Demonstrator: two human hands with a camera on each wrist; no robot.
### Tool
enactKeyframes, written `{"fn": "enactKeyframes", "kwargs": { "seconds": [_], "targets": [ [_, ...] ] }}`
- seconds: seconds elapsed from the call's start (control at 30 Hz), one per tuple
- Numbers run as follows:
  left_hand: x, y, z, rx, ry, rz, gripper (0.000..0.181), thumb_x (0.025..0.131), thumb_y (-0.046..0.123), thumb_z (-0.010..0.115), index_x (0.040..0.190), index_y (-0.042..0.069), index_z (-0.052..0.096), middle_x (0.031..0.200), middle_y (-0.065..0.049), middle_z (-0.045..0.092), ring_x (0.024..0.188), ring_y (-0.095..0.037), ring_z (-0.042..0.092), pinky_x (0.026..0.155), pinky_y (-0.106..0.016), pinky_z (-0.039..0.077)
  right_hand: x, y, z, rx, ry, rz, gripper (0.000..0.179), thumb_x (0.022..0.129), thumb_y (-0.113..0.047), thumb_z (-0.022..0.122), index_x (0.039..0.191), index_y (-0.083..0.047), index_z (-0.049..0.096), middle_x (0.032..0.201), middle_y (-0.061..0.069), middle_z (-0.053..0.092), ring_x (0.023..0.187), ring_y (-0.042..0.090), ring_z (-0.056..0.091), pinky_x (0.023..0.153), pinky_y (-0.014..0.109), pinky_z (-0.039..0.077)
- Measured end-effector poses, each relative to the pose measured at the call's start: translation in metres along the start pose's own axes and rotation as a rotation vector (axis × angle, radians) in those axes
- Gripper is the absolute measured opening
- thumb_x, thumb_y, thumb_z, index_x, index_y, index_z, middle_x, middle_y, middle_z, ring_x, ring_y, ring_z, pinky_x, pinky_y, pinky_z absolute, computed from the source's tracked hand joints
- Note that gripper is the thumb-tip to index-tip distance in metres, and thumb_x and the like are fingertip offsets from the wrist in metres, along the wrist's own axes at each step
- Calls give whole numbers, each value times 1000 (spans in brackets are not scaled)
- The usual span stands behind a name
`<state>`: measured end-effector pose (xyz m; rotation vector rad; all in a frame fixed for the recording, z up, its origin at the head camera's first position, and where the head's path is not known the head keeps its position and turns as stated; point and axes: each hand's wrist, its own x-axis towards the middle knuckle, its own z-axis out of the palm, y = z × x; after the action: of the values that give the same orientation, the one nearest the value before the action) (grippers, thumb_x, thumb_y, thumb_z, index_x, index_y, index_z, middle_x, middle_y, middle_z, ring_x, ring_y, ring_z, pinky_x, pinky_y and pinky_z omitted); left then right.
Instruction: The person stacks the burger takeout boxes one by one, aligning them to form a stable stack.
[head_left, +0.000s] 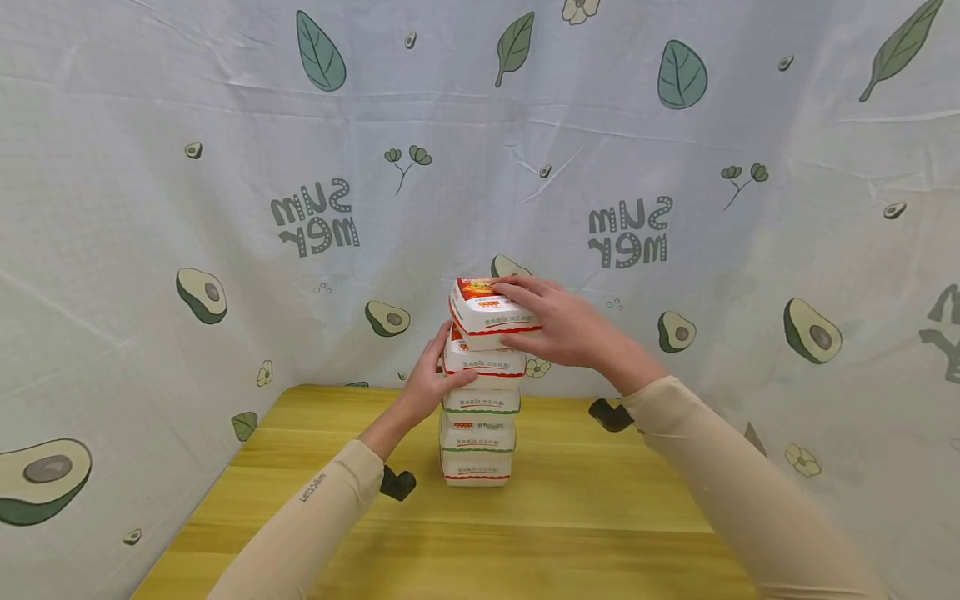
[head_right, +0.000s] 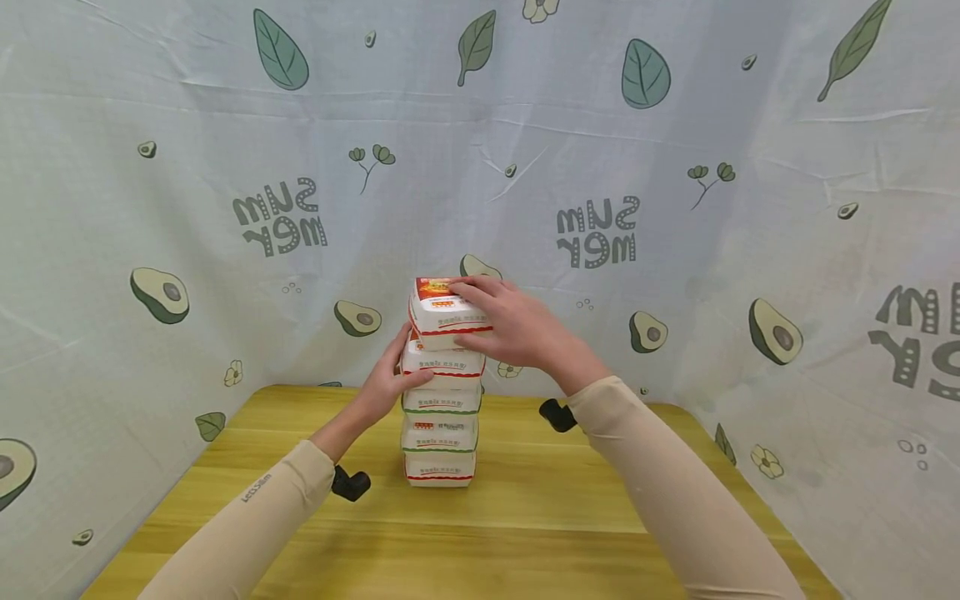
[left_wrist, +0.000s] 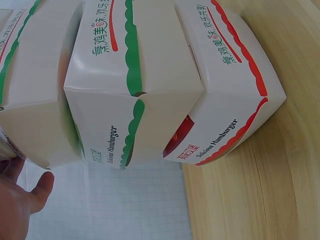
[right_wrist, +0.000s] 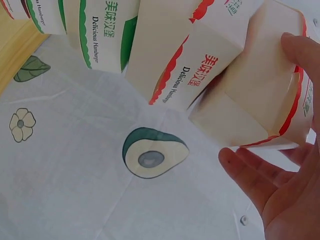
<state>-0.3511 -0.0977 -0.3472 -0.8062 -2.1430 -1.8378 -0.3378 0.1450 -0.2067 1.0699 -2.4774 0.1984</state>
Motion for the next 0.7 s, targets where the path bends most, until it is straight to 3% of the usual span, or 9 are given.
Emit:
{"fn": "enactKeyframes", "kwargs": {
  "seconds": [0.53,0.7],
  "targets": [
    [0,1,0,4,-22,29,86,95,21,69,160,38,15,145,-10,38,117,-29,60,90,-43,56,7,-10,6,1,25,17,75,89,-52,72,154,-30,41,154,-3,40,130,26,47,97,47,49],
    [1,2,-1,16,-31,31,87,96,16,67,161,33,13,146,-14,38,114,-29,61,87,-43,57,8,-11,7,-25,33,29,76,89,-54,71,154,-31,40,153,-2,41,131,25,46,94,46,50]
  ]
}}
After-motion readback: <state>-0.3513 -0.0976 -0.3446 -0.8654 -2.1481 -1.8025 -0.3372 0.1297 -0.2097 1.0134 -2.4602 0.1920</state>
